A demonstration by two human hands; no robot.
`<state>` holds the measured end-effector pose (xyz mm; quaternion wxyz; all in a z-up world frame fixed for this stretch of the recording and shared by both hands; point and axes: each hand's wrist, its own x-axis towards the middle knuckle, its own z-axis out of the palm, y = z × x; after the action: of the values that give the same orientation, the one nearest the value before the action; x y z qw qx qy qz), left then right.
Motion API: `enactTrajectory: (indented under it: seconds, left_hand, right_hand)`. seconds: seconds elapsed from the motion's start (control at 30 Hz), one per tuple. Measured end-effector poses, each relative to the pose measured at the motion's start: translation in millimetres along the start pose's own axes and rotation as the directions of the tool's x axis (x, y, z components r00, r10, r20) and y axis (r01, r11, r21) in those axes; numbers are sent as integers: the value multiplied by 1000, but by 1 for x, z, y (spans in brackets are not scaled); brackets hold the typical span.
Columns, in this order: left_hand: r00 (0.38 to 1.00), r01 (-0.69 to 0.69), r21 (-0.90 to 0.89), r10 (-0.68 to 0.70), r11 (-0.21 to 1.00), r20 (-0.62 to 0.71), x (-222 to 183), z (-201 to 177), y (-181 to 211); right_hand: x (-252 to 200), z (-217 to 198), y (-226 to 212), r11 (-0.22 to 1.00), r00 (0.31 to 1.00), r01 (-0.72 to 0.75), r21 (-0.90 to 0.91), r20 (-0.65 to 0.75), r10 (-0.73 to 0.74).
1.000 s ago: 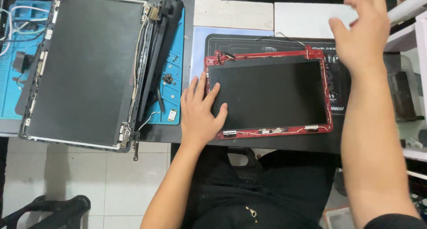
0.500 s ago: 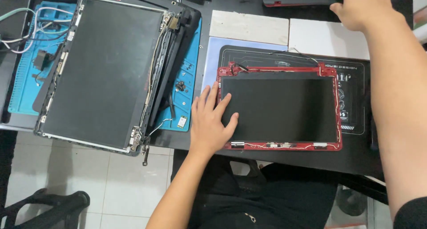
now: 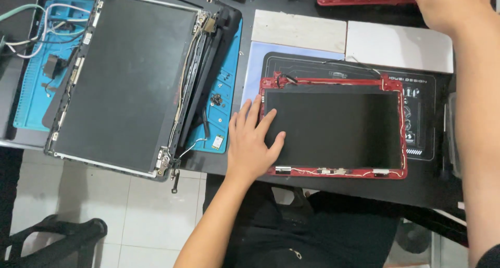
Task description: The person works at a repair bench on a red Acer laptop with the front bezel removed. They route and tuck the display cable along the bottom edge of the lid, position the new screen panel into the lid, press it into place, and align the bezel over the panel.
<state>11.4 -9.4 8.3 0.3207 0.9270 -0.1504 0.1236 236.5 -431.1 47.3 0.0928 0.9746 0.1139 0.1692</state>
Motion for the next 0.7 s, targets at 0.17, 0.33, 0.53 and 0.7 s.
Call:
enactTrajectory:
  seconds: [0.17,0.33,0.53,0.7]
  left_hand:
    - [999,-13,-15,13,1000,-30,1,0,-1]
    - [999,-20,-3,19,1000,-40,0,4,-2]
    - [996,-58,0,58,998,-65,-4,5,-5]
    - [992,-106,-12,106,994,-62,-5,3,-4]
  right_hand:
    - [-29,-49,-35,978,923,172,-114,-327,-201]
    - [-90,-68,-57,979,979,6,206,-201,36]
    - [-163,-146,-139,601,931,-278,750,55,361]
    - [-179,-204,-199,363,959,-213,907,123,257]
